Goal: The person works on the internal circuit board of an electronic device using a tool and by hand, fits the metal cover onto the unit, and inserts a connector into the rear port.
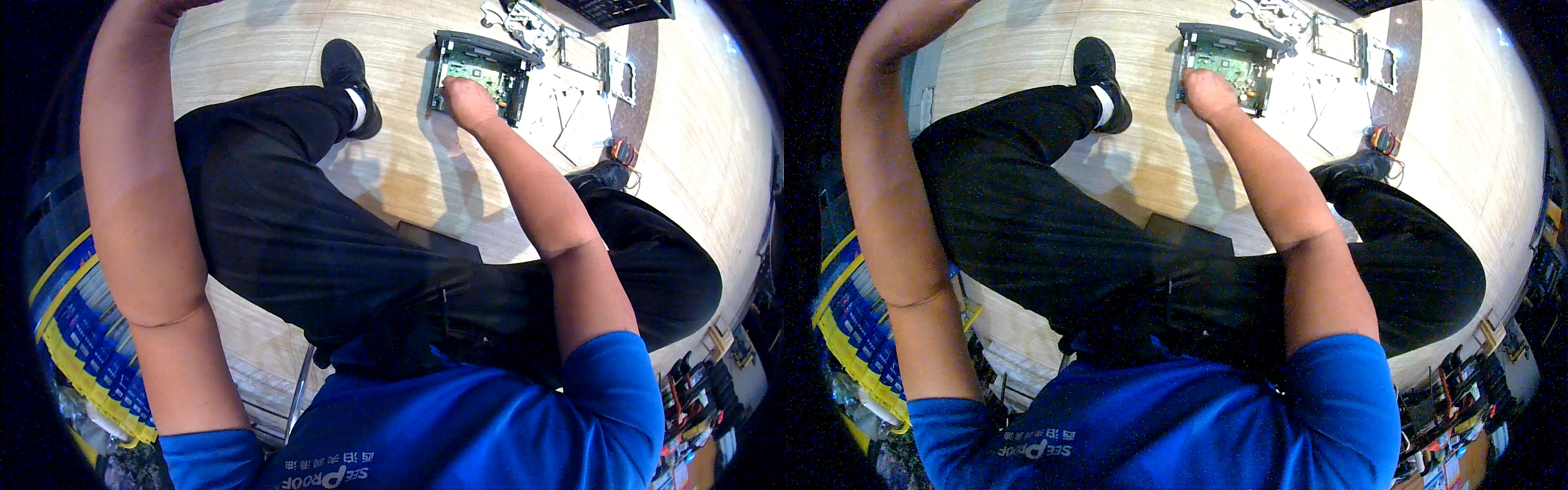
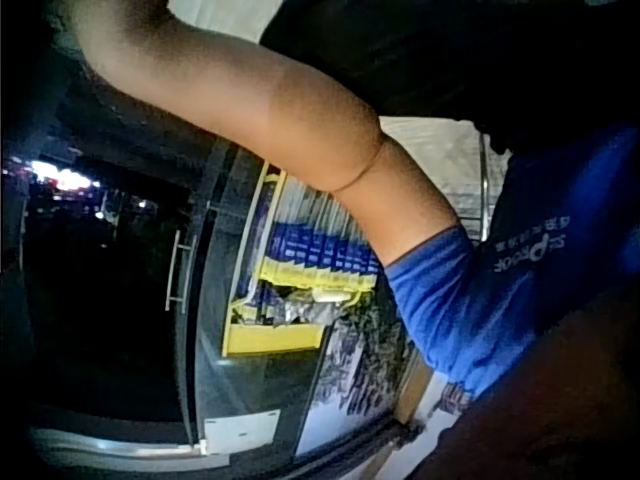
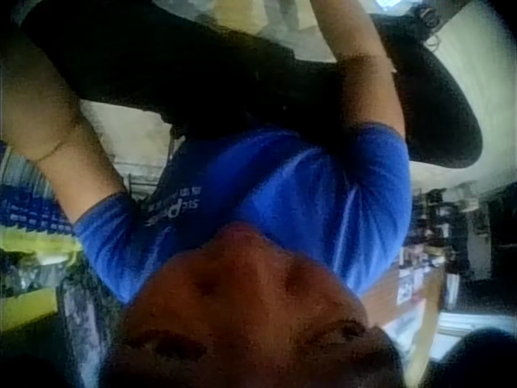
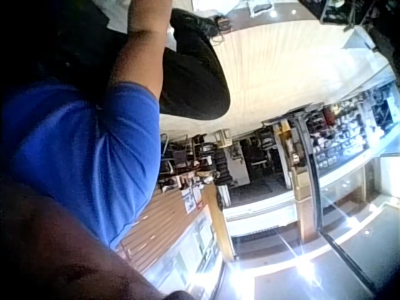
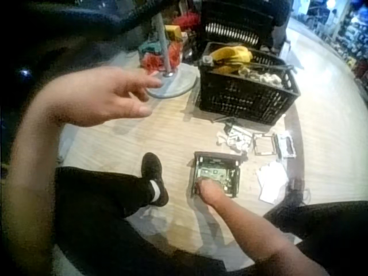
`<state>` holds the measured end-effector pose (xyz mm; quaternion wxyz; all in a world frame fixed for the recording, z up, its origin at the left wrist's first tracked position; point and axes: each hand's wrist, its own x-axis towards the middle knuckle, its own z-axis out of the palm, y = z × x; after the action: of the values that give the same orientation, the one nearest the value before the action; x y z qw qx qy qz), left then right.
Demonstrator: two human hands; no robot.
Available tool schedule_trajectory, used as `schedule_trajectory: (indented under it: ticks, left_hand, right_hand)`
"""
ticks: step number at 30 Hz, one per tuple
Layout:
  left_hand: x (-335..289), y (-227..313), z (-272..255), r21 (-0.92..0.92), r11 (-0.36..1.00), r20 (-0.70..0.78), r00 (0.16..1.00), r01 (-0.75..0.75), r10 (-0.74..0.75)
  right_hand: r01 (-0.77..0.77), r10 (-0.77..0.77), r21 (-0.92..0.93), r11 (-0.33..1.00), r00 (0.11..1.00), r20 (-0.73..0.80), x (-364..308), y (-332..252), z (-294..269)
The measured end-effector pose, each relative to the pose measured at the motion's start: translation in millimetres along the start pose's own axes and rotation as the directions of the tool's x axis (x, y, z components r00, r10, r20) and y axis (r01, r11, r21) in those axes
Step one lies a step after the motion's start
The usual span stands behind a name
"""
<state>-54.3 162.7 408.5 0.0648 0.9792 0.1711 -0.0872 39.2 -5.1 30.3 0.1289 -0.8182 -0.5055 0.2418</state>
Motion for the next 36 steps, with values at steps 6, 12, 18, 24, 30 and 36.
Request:
schedule_trajectory:
  ticks: [6, 12, 18, 24, 30, 36]
  left_hand:
    - [4, 1, -6, 0.01, 1.0, 0.013, 1.0, -0.013, 0.013]
    - [5, 7, -1, 0.071, 0.997, -0.011, 1.0, 0.005, -0.004]
    - [3, 2, -11, -0.071, 0.994, 0.097, 0.992, 0.084, -0.077]
    - [0, 11, -7, 0.08, 0.993, 0.046, 0.995, 0.088, -0.092]
    - [12, 10, -17, -0.007, 0.98, 0.173, 0.966, 0.198, -0.194]
    - [9, 4, -8, -0.019, 0.986, 0.145, 0.976, 0.166, -0.162]
  right_hand:
    - [0.017, -0.017, 0.02, 1.0, 1.0, -0.022, -1, 5, 2]
    - [0.038, -0.037, 0.029, 0.999, 0.999, -0.016, -2, 11, -1]
    - [-0.088, 0.088, -0.017, 0.996, 0.995, 0.041, -5, -11, -15]
    - [0.05, -0.049, 0.039, 0.998, 0.999, -0.018, -8, -5, -2]
    - [0.039, -0.04, 0.067, 0.997, 0.999, 0.011, -3, -4, -2]
    - [-0.073, 0.073, 0.027, 0.997, 0.997, -0.006, -3, -8, 1]
